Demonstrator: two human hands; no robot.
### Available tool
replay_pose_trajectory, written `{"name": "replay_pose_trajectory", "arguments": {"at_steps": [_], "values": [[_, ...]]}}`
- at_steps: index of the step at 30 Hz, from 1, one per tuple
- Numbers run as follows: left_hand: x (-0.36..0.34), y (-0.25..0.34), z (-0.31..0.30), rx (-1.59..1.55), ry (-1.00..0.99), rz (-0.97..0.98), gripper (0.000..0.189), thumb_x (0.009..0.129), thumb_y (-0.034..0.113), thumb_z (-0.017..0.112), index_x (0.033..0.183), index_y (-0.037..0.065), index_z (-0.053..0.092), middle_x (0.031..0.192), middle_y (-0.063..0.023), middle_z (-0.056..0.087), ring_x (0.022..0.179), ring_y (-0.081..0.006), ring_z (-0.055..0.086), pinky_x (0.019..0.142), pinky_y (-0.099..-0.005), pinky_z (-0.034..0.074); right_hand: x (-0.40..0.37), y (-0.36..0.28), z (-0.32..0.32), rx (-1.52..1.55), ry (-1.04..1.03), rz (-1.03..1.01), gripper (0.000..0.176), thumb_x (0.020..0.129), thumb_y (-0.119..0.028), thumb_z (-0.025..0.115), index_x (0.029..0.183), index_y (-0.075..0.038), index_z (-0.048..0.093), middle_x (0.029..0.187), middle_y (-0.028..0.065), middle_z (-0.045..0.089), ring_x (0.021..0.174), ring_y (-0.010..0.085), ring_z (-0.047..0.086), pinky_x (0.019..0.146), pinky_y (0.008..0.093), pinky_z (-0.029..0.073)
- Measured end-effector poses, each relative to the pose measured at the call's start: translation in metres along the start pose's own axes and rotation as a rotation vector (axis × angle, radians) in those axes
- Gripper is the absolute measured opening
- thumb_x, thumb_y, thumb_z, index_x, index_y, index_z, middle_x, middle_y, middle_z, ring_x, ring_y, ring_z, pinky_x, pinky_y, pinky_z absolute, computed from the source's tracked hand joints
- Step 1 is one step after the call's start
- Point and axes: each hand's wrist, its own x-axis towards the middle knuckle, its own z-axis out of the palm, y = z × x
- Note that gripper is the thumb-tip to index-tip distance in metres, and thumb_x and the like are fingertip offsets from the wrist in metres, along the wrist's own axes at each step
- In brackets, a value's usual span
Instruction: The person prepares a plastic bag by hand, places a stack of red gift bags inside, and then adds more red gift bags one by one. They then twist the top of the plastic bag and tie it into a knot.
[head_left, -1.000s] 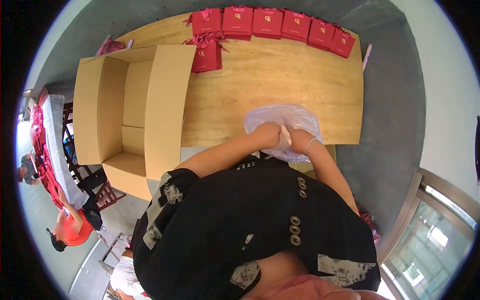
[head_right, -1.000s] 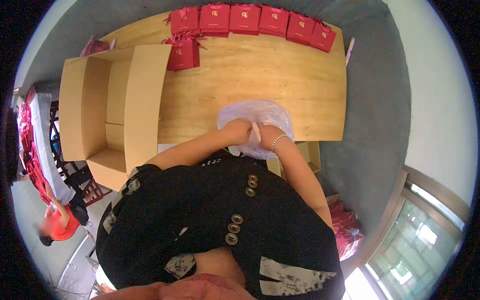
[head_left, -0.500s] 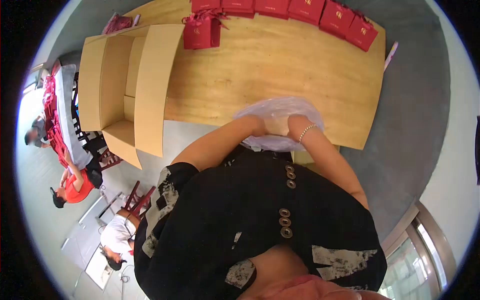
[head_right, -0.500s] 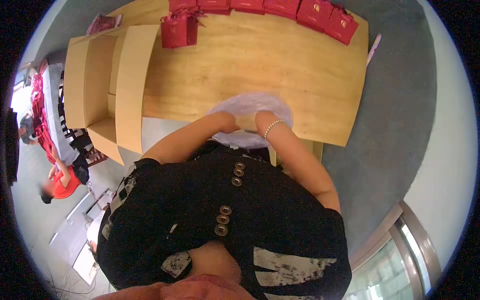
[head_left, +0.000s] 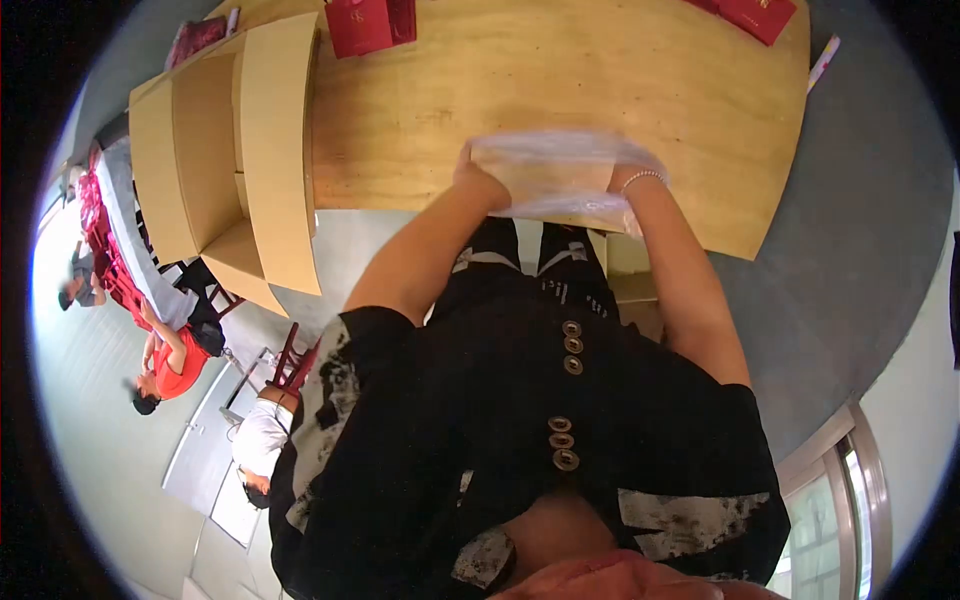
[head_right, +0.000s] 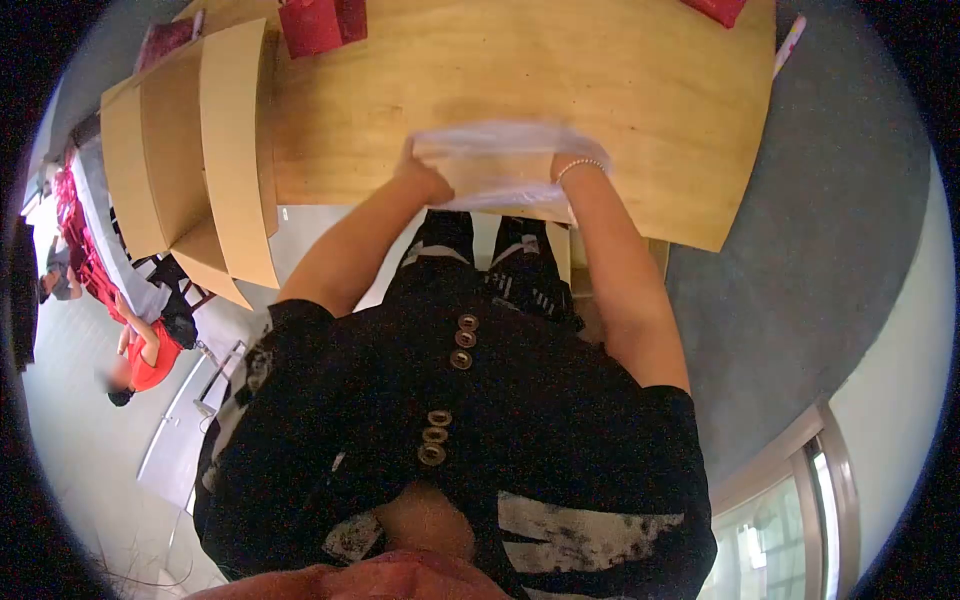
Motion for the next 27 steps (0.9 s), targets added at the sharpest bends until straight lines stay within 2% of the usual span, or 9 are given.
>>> {"name": "replay_pose_trajectory", "arguments": {"at_steps": [2,5,8,11,16,20,23,25,27], "values": [[0.013,-0.021,-0.01,-0.037,-0.107,-0.108,0.08,0.082,0.055,0.048,0.145,0.012,0.024,0.148,-0.0111,0.03,0.14,-0.0263,0.02,0.11,-0.0554,-0.002,0.026,0.006,0.004,0.008,0.101,0.1,0.058,0.089,-0.017,0.039,0.145,-0.018,0.024,0.137,0.0166,0.044,0.121,0.0262,0.05,0.105,0.0367,0.033],[0.016,-0.052,-0.036,-0.057,0.178,-0.131,0.068,0.079,0.042,0.052,0.139,0.014,0.036,0.139,-0.011,0.044,0.137,-0.0258,0.029,0.111,-0.0522,-0.001,0.032,-0.013,-0.013,-0.224,0.508,0.167,0.057,0.087,-0.017,0.045,0.143,-0.02,0.032,0.14,0.0128,0.042,0.124,0.0229,0.047,0.105,0.0361,0.035],[0.025,-0.075,-0.04,-0.098,0.227,-0.134,0.072,0.076,0.042,0.055,0.139,0.011,0.037,0.137,-0.0112,0.047,0.132,-0.0267,0.038,0.111,-0.0499,-0.005,0.052,-0.02,-0.031,-0.393,0.484,0.02,0.052,0.086,-0.015,0.048,0.137,-0.017,0.042,0.14,0.014,0.042,0.125,0.0204,0.045,0.104,0.0367,0.035],[0.037,-0.092,-0.037,-0.158,0.196,-0.15,0.068,0.078,0.038,0.055,0.137,0.009,0.04,0.135,-0.0106,0.049,0.128,-0.0273,0.043,0.111,-0.0518,0.0,0.048,-0.041,-0.072,-0.423,0.175,-0.032,0.053,0.085,-0.026,0.055,0.135,-0.012,0.046,0.14,0.0159,0.042,0.125,0.0238,0.045,0.104,0.0372,0.035],[0.044,-0.102,-0.046,-0.239,0.135,-0.084,0.069,0.071,0.044,0.068,0.127,0.01,0.049,0.124,-0.0115,0.058,0.117,-0.0243,0.054,0.103,-0.0519,0.03,0.102,-0.032,-0.058,0.087,0.001,-0.192,0.075,0.079,-0.062,0.053,0.125,-0.002,0.054,0.123,0.0186,0.056,0.114,0.0324,0.053,0.096,0.0376,0.04],[0.053,-0.102,-0.048,-0.396,0.23,0.0,0.063,0.07,0.036,0.07,0.123,0.009,0.052,0.118,-0.0127,0.061,0.108,-0.027,0.059,0.091,-0.0465,0.045,0.093,-0.047,-0.098,0.253,-0.063,-0.102,0.079,0.078,-0.062,0.057,0.126,0.001,0.05,0.129,0.0181,0.052,0.122,0.0301,0.047,0.102,0.0357,0.037],[0.06,-0.111,-0.054,-0.499,0.284,0.085,0.035,0.078,0.018,0.055,0.109,0.004,0.064,0.115,-0.0155,0.062,0.105,-0.0294,0.061,0.083,-0.0386,0.051,0.106,-0.058,-0.101,0.091,-0.003,-0.119,0.078,0.081,-0.062,0.05,0.134,-0.005,0.043,0.136,0.0143,0.046,0.127,0.0293,0.042,0.104,0.0412,0.034],[0.072,-0.116,-0.058,-0.56,0.396,0.064,0.031,0.076,0.017,0.056,0.101,0.003,0.067,0.107,-0.0169,0.065,0.102,-0.0278,0.063,0.083,-0.0364,0.051,0.131,-0.059,-0.066,0.111,0.273,-0.56,0.073,0.086,-0.062,0.042,0.14,-0.013,0.037,0.141,0.0086,0.041,0.131,0.0272,0.037,0.106,0.0495,0.029],[0.08,-0.125,-0.068,-0.578,0.395,0.055,0.031,0.075,0.017,0.057,0.099,0.002,0.068,0.105,-0.0171,0.065,0.1,-0.0275,0.064,0.082,-0.0365,0.052,0.086,-0.098,-0.072,-0.159,0.059,-0.447,0.062,0.09,-0.056,0.039,0.136,-0.015,0.043,0.137,0.0114,0.046,0.12,0.0311,0.049,0.107,0.0552,0.021]]}}
